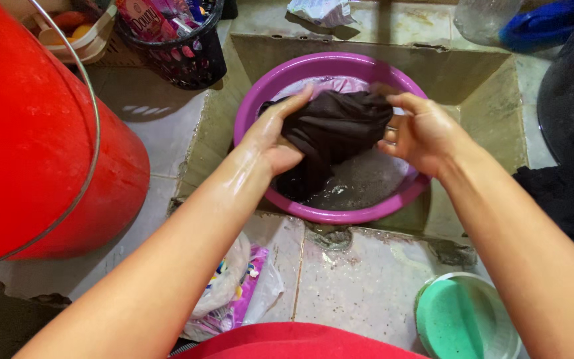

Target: The person hand-washes a dark garment in a pink basin filled with soapy water. They repeatedly submerge, squeeze, and wring the fabric, then lift and stretch it to rinse and remove excess water. The garment remains in the basin throughout the clip.

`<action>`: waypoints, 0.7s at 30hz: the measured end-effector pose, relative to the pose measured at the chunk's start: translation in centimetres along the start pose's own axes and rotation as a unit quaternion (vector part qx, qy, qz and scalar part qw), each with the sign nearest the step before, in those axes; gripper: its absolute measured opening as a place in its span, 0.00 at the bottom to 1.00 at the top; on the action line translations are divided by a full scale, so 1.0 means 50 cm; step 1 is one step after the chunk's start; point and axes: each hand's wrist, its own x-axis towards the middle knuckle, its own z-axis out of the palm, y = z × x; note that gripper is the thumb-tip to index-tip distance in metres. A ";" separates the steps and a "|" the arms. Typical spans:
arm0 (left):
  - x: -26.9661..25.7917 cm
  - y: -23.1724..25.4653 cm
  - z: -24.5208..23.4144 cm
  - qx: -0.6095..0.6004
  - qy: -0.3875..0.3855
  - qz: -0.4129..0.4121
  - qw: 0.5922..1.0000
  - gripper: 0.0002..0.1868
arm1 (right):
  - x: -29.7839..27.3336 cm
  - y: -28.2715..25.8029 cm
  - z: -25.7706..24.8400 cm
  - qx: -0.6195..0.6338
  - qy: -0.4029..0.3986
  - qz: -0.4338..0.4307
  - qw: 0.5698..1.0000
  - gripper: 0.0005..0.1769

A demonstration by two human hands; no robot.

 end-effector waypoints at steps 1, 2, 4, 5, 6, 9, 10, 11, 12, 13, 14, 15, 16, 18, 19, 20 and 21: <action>0.004 -0.004 -0.014 -0.016 0.003 0.005 1.000 0.20 | 0.004 -0.002 -0.009 0.019 0.021 0.010 1.000 0.12; 0.006 -0.008 -0.028 -0.032 0.006 0.011 0.999 0.19 | 0.008 -0.005 -0.017 0.038 0.043 0.021 0.998 0.10; 0.005 -0.012 -0.051 -0.025 0.001 0.001 1.000 0.19 | 0.011 -0.004 -0.025 0.022 0.081 0.034 0.996 0.10; 0.002 -0.012 -0.059 -0.002 -0.007 -0.014 1.000 0.20 | 0.009 -0.003 -0.026 -0.012 0.098 0.037 0.994 0.13; 0.000 -0.010 -0.065 0.021 -0.015 -0.029 0.999 0.20 | 0.005 -0.001 -0.025 -0.047 0.114 0.038 0.992 0.15; -0.002 -0.002 -0.070 0.082 -0.019 -0.029 0.996 0.20 | -0.010 0.006 -0.017 -0.174 0.128 -0.009 0.976 0.20; -0.002 0.001 -0.069 0.078 -0.018 -0.015 0.997 0.19 | -0.014 0.008 -0.013 -0.196 0.141 -0.017 0.970 0.20; -0.002 0.005 -0.068 0.074 -0.017 -0.002 0.997 0.18 | -0.019 0.008 -0.008 -0.219 0.155 -0.026 0.963 0.20; -0.004 0.007 -0.067 0.069 -0.016 0.012 0.997 0.17 | -0.022 0.008 -0.004 -0.241 0.167 -0.033 0.956 0.21; -0.006 0.009 -0.067 0.067 -0.009 0.016 0.998 0.17 | -0.024 0.007 0.000 -0.266 0.180 -0.052 0.946 0.19; -0.007 0.010 -0.066 0.064 -0.002 0.020 0.998 0.17 | -0.026 0.003 0.000 -0.291 0.194 -0.071 0.934 0.18; -0.009 0.010 -0.065 0.062 0.004 0.024 0.998 0.17 | -0.027 -0.003 -0.001 -0.316 0.207 -0.090 0.922 0.17; -0.012 0.009 -0.063 0.070 0.008 0.021 0.997 0.17 | -0.027 -0.010 -0.003 -0.369 0.224 -0.086 0.898 0.16; -0.019 0.004 -0.058 0.086 0.016 0.016 0.996 0.16 | -0.026 -0.029 -0.014 -0.473 0.256 -0.076 0.840 0.14; -0.022 -0.001 -0.053 0.113 0.025 0.008 0.993 0.17 | -0.020 -0.035 -0.016 -0.453 0.201 -0.090 0.864 0.11; -0.024 -0.008 -0.047 0.140 0.035 -0.001 0.990 0.18 | -0.014 -0.040 -0.019 -0.432 0.146 -0.104 0.884 0.10; -0.024 -0.015 -0.039 0.167 0.044 -0.010 0.985 0.18 | -0.007 -0.039 -0.020 -0.409 0.090 -0.118 0.900 0.11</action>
